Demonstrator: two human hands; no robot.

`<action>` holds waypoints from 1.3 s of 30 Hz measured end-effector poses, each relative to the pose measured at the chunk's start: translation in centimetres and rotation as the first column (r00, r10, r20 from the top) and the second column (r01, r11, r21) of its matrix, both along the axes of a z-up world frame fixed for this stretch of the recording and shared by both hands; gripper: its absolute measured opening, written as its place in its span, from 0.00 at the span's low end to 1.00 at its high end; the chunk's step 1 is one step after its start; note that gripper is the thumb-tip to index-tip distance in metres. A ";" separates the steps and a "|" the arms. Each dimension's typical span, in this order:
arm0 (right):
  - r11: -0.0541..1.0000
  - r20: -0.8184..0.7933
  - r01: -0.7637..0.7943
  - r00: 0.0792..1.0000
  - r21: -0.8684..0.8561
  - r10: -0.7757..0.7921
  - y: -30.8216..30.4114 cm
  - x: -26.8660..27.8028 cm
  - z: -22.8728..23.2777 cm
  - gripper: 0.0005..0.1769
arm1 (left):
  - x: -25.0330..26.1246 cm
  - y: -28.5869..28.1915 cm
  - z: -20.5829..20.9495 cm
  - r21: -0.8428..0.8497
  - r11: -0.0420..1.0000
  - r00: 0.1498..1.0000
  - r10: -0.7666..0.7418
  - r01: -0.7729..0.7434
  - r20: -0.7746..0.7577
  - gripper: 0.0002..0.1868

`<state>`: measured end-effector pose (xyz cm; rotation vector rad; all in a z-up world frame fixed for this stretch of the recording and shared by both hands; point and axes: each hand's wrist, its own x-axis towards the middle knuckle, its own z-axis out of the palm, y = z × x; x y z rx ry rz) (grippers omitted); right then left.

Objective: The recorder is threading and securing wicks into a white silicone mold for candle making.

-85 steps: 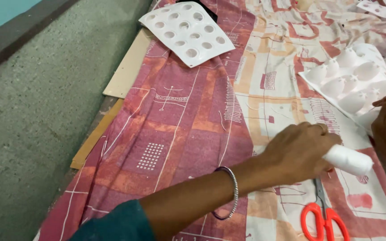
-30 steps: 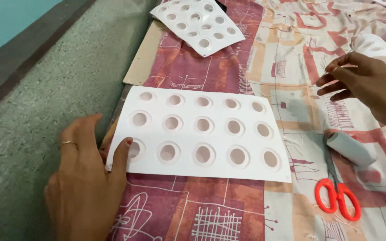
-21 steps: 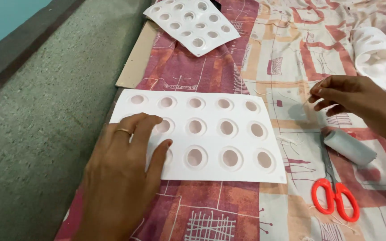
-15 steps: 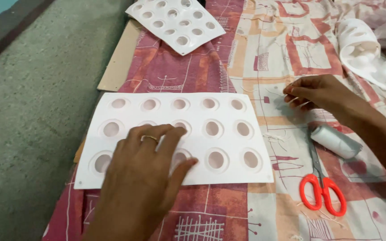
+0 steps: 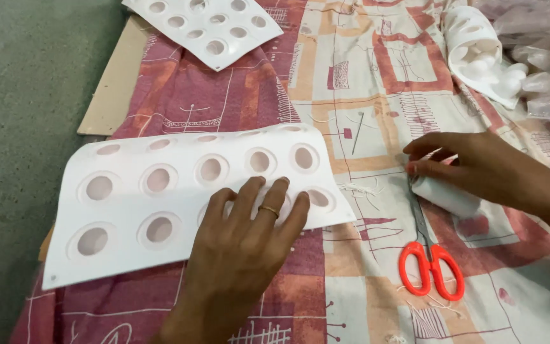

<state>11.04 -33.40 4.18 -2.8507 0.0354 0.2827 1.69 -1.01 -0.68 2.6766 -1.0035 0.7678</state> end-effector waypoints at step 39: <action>0.161 -0.109 0.056 0.932 0.985 0.346 4.3 -5.1 -1.8 0.32 | -0.3 -3.4 2.2 -0.727 0.649 0.783 -0.324 -0.223 -0.530 0.08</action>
